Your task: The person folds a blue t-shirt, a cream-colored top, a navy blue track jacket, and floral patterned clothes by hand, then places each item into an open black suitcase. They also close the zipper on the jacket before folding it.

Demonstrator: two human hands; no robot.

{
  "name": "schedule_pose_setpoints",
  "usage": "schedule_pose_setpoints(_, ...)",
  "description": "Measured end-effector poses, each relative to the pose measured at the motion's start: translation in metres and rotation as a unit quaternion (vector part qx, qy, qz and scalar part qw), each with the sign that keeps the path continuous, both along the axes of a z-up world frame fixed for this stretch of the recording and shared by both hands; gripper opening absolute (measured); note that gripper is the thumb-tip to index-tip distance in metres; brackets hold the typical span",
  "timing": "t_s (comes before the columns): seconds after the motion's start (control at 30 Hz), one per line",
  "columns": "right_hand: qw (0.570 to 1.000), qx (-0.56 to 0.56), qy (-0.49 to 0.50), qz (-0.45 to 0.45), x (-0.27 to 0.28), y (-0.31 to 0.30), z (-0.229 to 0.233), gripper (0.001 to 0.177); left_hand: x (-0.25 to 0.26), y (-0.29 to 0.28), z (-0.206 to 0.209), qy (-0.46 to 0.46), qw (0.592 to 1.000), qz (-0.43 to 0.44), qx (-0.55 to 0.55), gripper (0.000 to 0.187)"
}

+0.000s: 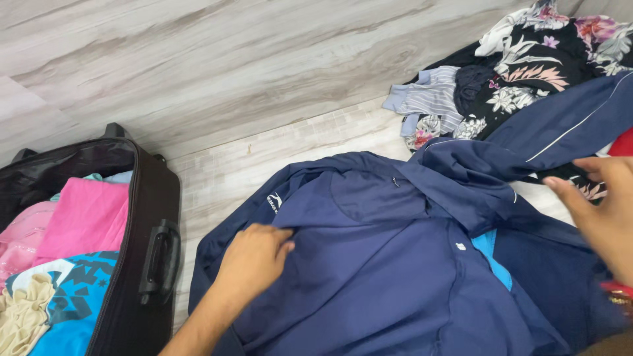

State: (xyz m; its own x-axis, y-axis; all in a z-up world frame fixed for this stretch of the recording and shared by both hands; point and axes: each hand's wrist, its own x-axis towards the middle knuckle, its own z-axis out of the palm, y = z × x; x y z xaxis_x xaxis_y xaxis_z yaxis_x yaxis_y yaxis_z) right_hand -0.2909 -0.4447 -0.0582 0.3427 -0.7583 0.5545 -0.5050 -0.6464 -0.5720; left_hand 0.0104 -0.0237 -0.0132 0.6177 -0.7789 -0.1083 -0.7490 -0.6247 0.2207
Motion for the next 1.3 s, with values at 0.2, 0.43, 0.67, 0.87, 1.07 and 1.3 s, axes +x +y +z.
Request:
schedule_pose_setpoints(0.2,0.945,-0.119,0.256,0.166,0.104,0.114,0.037,0.057,0.033,-0.102,-0.002,-0.027,0.954,-0.111,-0.276,0.025)
schedule_pose_setpoints(0.43,0.933,-0.083,0.316,0.148,0.132,0.091,0.013,0.018,0.022,-0.163,-0.009,0.018,0.917,-0.256,-0.305,0.079)
schedule_pose_setpoints(0.67,0.946,-0.001,0.083,0.313,0.124,0.093,0.058,0.018,0.028,-0.192,0.012,0.123,0.865,-0.376,-0.308,0.085)
schedule_pose_setpoints(0.87,0.893,0.190,0.252,0.321,0.115,0.094,0.117,0.044,0.049,-0.170,0.053,0.206,0.912,-0.332,-0.124,0.040)
schedule_pose_setpoints(1.07,0.849,0.078,0.418,0.314,0.114,0.061,0.123,0.035,0.086,-0.125,0.089,0.467,0.830,-0.295,-0.085,0.020)
schedule_pose_setpoints(1.3,0.959,0.011,0.120,0.256,0.119,0.065,0.111,0.022,0.056,-0.125,0.088,0.009,0.968,-0.250,-0.037,0.035)
